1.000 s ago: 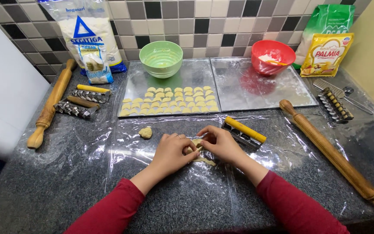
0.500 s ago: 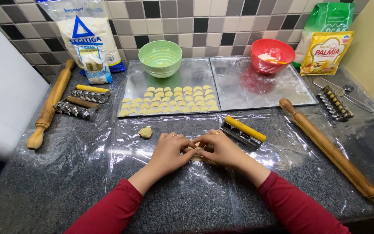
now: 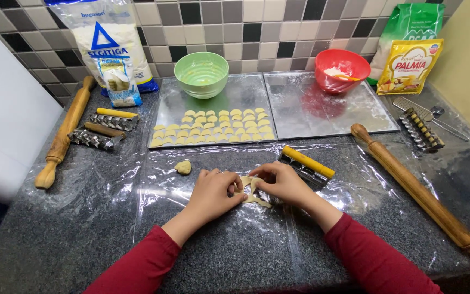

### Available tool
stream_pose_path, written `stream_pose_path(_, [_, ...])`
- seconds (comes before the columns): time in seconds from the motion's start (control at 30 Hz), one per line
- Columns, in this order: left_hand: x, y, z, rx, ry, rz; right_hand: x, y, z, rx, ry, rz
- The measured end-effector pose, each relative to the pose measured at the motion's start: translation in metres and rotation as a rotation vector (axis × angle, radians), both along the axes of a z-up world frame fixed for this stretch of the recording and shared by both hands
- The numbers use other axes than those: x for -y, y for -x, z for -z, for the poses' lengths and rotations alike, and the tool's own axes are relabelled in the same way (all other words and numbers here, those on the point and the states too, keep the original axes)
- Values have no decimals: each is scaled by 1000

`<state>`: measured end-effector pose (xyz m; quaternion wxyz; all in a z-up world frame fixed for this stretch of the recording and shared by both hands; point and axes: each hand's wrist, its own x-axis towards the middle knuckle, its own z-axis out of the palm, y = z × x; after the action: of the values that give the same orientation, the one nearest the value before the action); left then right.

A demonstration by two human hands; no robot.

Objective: Shaping small pieces of dough into crescents and placing them on a baking tray

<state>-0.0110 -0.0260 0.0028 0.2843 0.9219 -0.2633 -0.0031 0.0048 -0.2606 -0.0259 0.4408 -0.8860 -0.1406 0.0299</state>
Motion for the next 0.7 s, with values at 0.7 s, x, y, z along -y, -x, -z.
stream_pose_path(0.7, [-18, -39, -5, 116, 431, -142, -23, 30, -25, 86, -213, 69])
